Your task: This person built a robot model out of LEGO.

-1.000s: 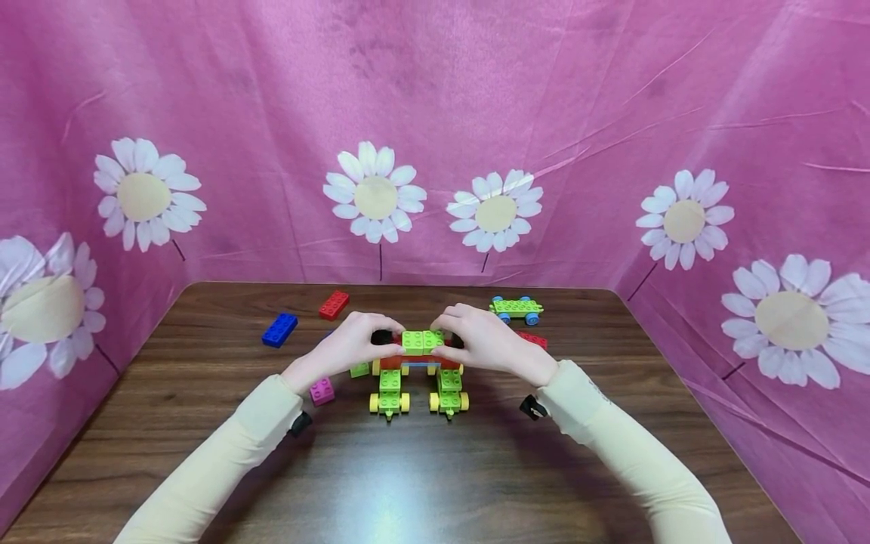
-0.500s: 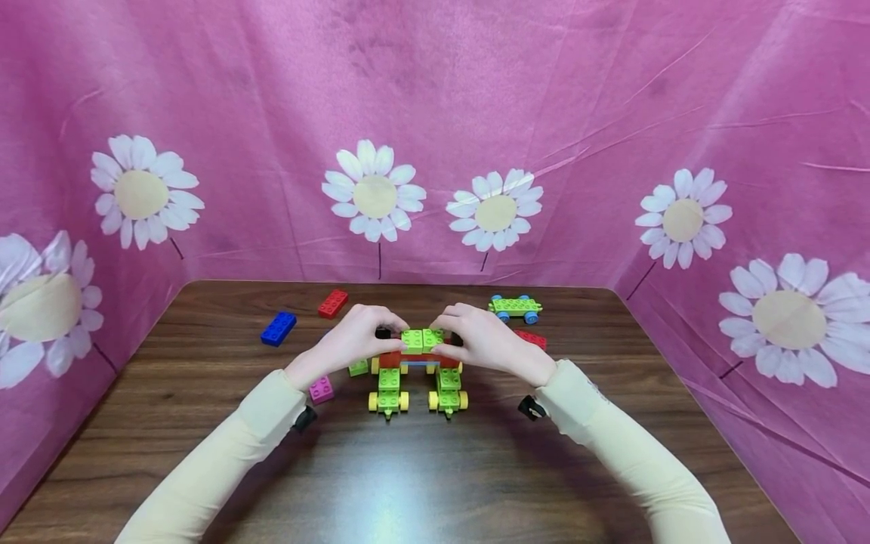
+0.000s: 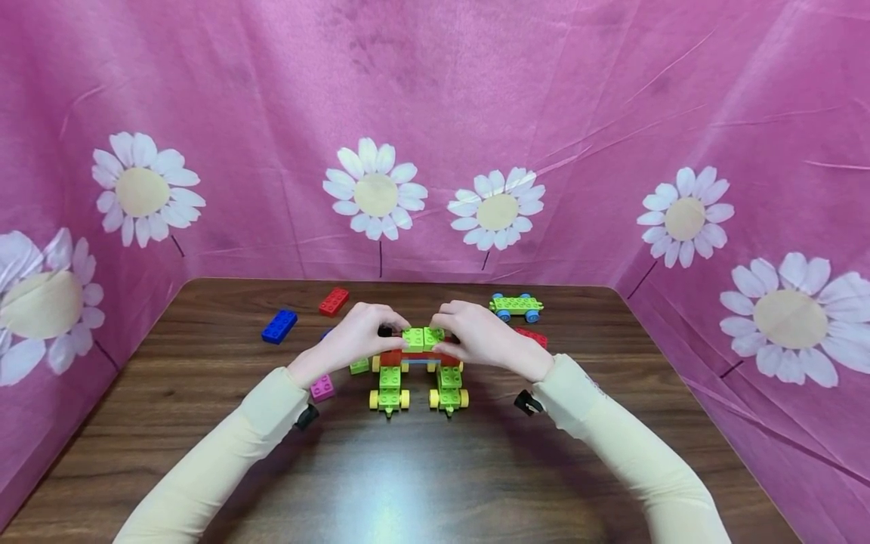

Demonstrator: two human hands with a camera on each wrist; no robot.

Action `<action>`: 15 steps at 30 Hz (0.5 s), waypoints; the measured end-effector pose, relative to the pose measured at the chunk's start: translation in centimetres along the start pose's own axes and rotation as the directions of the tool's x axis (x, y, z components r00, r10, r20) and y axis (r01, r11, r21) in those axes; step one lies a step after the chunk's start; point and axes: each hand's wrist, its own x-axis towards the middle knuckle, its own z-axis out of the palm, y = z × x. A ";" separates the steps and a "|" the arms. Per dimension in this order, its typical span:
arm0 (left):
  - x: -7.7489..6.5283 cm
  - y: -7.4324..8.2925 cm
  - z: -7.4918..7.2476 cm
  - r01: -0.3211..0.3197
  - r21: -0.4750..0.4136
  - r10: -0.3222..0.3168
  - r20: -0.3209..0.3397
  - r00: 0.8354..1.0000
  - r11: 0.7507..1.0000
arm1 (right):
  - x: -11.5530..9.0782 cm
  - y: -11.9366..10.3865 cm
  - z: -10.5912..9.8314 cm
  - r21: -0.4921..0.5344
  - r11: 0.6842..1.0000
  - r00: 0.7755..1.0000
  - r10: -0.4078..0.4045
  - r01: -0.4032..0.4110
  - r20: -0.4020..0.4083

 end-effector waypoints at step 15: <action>0.0 0.0 -0.2 -0.020 -0.007 0.020 0.006 1.000 1.000 | -0.2 0.2 -0.4 0.051 0.999 0.999 0.011 -0.013 0.033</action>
